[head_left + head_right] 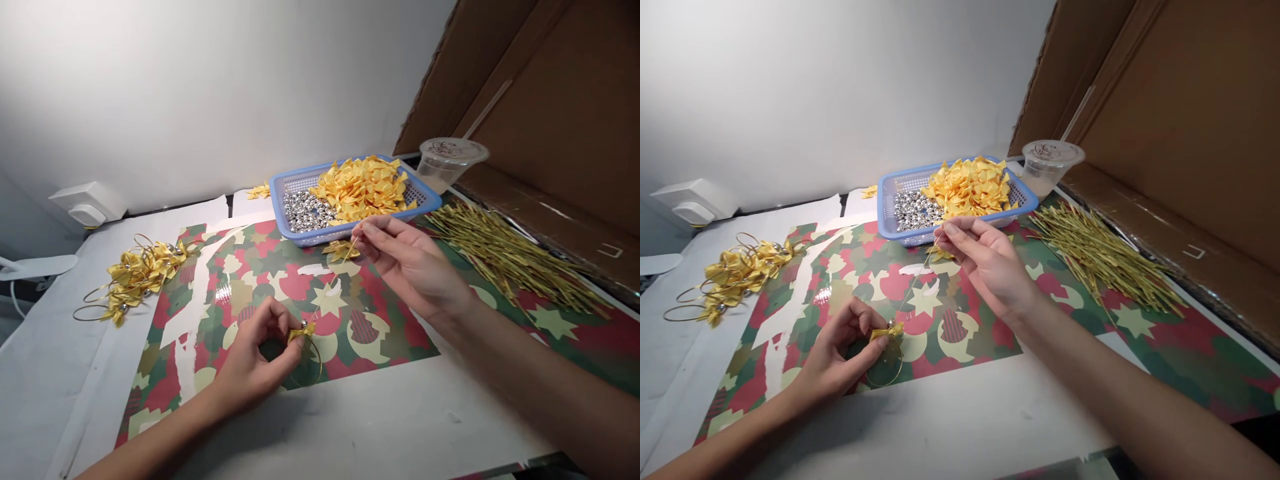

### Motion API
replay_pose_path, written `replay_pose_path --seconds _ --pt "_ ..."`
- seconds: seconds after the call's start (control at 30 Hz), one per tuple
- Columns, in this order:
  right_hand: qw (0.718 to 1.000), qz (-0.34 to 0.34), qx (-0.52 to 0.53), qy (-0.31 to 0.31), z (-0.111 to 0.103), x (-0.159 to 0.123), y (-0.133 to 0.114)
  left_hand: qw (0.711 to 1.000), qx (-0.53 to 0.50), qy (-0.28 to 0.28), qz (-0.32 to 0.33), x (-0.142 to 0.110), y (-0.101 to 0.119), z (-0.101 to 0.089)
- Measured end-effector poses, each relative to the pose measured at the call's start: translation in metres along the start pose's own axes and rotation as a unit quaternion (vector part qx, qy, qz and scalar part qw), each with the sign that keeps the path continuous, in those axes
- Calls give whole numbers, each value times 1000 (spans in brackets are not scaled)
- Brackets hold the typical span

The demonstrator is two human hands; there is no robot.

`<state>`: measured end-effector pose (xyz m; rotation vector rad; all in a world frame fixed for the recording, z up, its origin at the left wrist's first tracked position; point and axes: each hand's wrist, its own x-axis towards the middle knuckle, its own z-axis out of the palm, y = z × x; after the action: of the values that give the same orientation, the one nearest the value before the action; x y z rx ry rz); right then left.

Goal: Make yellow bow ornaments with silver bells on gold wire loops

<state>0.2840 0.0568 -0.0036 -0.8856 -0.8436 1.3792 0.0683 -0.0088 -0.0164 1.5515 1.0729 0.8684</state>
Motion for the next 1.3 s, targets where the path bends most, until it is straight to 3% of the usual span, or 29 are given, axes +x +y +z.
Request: replay_pose_path --seconds 0.1,0.2,0.37,0.47,0.57,0.63,0.77,0.9,1.0,1.3 --pt "996 24 -71 -56 -1 1 -1 999 -24 18 -14 0 -1 -1" --pt "971 46 -187 -143 -1 -1 -3 997 -59 27 -32 0 -1 -2" --pt "878 37 -381 -288 2 -10 0 996 -82 10 -32 1 -2 -4" --pt "836 -31 -463 -293 6 -16 3 996 -86 3 -24 2 -2 -4" --pt "847 -92 -463 -246 11 -22 6 995 -96 0 -25 3 -2 -4" --pt "863 -93 -428 -252 15 -27 9 994 -103 -3 -31 3 -3 -3" --pt "880 6 -349 -322 20 -37 18 994 -101 9 -36 4 -1 -3" --pt "912 106 -257 -300 22 -39 26 995 -87 37 -28 4 3 -2" --pt "921 159 -211 -286 21 -38 28 994 -93 47 -30 5 5 -1" --pt "930 182 -183 -263 21 -38 29 994 -95 50 -29 4 3 -2"
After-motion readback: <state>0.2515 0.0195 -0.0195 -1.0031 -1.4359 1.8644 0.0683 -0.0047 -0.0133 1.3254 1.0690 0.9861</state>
